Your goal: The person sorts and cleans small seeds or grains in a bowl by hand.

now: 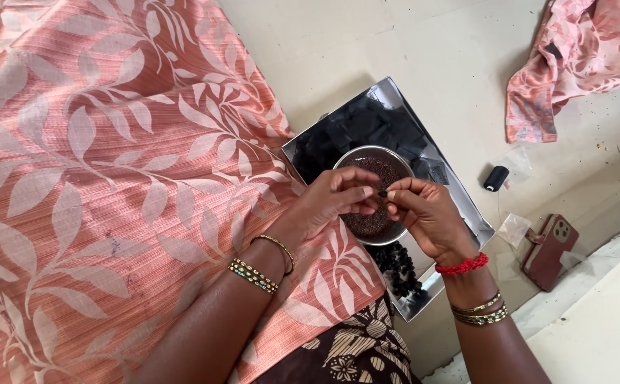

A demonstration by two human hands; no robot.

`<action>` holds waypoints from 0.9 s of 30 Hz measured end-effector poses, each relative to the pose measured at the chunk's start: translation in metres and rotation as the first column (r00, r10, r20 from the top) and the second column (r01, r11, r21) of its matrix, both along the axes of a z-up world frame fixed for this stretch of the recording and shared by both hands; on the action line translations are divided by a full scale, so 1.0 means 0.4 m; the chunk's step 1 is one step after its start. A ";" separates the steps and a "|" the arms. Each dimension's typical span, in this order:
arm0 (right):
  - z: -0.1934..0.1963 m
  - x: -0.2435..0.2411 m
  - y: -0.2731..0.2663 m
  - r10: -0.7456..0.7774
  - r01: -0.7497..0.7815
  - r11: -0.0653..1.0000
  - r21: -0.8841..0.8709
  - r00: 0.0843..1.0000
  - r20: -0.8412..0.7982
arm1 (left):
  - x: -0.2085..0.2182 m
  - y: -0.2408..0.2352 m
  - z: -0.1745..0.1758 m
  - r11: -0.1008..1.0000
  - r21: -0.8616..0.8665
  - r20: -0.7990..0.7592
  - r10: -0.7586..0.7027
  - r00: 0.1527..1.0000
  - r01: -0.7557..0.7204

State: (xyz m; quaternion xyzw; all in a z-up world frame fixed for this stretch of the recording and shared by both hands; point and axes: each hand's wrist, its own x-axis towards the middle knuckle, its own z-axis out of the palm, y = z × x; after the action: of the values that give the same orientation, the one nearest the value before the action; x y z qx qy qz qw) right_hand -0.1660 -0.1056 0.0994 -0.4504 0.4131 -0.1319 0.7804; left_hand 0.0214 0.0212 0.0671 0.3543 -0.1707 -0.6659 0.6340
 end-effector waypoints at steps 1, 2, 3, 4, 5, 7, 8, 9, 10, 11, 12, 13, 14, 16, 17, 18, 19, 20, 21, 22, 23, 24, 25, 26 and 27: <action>0.003 0.005 0.006 -0.002 0.002 1.000 0.000 1.000 0.000 | -0.003 -0.002 -0.013 1.000 0.000 0.000 -0.002 1.000 0.002; 0.005 0.009 0.013 0.015 -0.015 1.000 -0.024 1.000 -0.005 | -0.006 -0.003 -0.026 0.999 -0.023 0.055 -0.026 0.998 0.028; 0.007 0.014 0.019 0.031 -0.031 0.998 -0.047 0.999 -0.009 | -0.010 -0.004 -0.040 0.997 -0.045 0.110 -0.050 0.993 0.055; 0.007 0.020 0.027 0.025 -0.026 0.999 -0.048 1.000 -0.011 | -0.008 -0.001 -0.045 0.997 -0.046 0.108 -0.055 0.993 0.060; 0.006 0.025 0.034 0.017 -0.020 0.996 -0.092 0.999 -0.039 | -0.008 0.000 -0.049 0.997 -0.047 0.144 -0.051 0.988 0.058; 0.005 0.027 0.038 -0.009 -0.003 0.989 -0.147 0.997 -0.077 | -0.012 -0.005 -0.064 0.996 -0.062 0.170 -0.060 0.984 0.071; 0.002 0.025 0.040 0.020 -0.047 0.972 -0.230 0.993 -0.119 | -0.016 -0.006 -0.073 0.994 -0.079 0.182 -0.058 0.982 0.073; 0.000 0.022 0.041 0.046 -0.096 0.946 -0.309 0.985 -0.165 | -0.020 -0.007 -0.083 0.992 -0.097 0.194 -0.055 0.979 0.075; -0.001 0.014 0.035 0.031 -0.086 0.944 -0.318 0.984 -0.175 | -0.028 -0.015 -0.098 0.990 -0.108 0.186 -0.066 0.980 0.087; -0.002 0.005 0.029 0.096 -0.172 0.913 -0.370 0.972 -0.215 | -0.036 -0.021 -0.111 0.992 -0.085 0.230 -0.077 0.970 0.099; -0.004 0.002 0.024 0.162 -0.260 0.872 -0.415 0.953 -0.256 | -0.039 -0.025 -0.125 0.993 -0.059 0.277 -0.084 0.957 0.104; -0.011 -0.012 0.007 0.152 -0.255 0.871 -0.420 0.952 -0.264 | -0.042 -0.028 -0.115 0.991 -0.069 0.272 -0.090 0.958 0.112; -0.022 -0.021 -0.007 0.191 -0.314 0.840 -0.442 0.934 -0.301 | -0.041 -0.025 -0.105 0.994 -0.006 0.365 -0.100 0.926 0.110; -0.044 -0.051 -0.051 0.223 -0.370 0.807 -0.461 0.913 -0.341 | -0.026 -0.022 -0.074 0.993 0.053 0.452 -0.118 0.884 0.106; -0.055 -0.073 -0.082 0.111 -0.412 0.763 -0.498 0.842 -0.527 | -0.013 -0.021 -0.054 0.994 0.104 0.328 -0.052 0.943 0.018; -0.066 -0.094 -0.113 -0.017 -0.466 0.717 -0.518 0.732 -0.681 | -0.002 -0.019 -0.034 0.984 0.168 0.202 0.029 0.979 -0.064; -0.113 -0.154 -0.150 -0.019 -0.467 0.717 -0.518 0.730 -0.684 | 0.011 -0.019 -0.024 0.984 0.167 0.199 0.028 0.980 -0.062; -0.160 -0.209 -0.190 -0.135 -0.523 0.631 -0.574 0.654 -0.744 | 0.027 -0.020 -0.014 0.953 0.205 -0.005 0.228 0.974 -0.222; -0.207 -0.264 -0.230 -0.258 -0.584 0.536 -0.609 0.574 -0.777 | 0.043 -0.020 -0.004 0.892 0.273 -0.199 0.419 0.886 -0.360; -0.225 -0.301 -0.240 -0.253 -0.586 0.536 -0.608 0.576 -0.778 | 0.047 -0.016 -0.016 0.889 0.276 -0.196 0.423 0.884 -0.364; -0.242 -0.338 -0.252 -0.257 -0.586 0.573 -0.573 0.535 -0.805 | 0.051 -0.011 -0.028 0.886 0.215 -0.267 0.457 0.848 -0.410; -0.263 -0.372 -0.263 -0.259 -0.581 0.610 -0.539 0.497 -0.828 | 0.058 -0.007 -0.038 0.876 0.153 -0.335 0.482 0.810 -0.458; -0.278 -0.377 -0.265 -0.254 -0.579 0.611 -0.540 0.502 -0.826 | 0.060 -0.005 -0.030 0.874 0.154 -0.328 0.486 0.810 -0.461; -0.290 -0.387 -0.270 -0.278 -0.643 0.592 -0.485 0.401 -0.873 | 0.059 -0.007 -0.023 0.868 0.122 -0.363 0.491 0.792 -0.482; -0.302 -0.397 -0.277 -0.304 -0.700 0.575 -0.422 0.296 -0.905 | 0.058 -0.010 -0.015 0.860 0.091 -0.398 0.494 0.773 -0.502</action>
State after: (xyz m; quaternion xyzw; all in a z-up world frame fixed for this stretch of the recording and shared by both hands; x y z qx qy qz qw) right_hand -0.3246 -0.2163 -0.0212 -0.7819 0.6044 0.1036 0.1127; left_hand 0.0445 0.0171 0.0611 0.2333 0.0583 -0.5313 0.8123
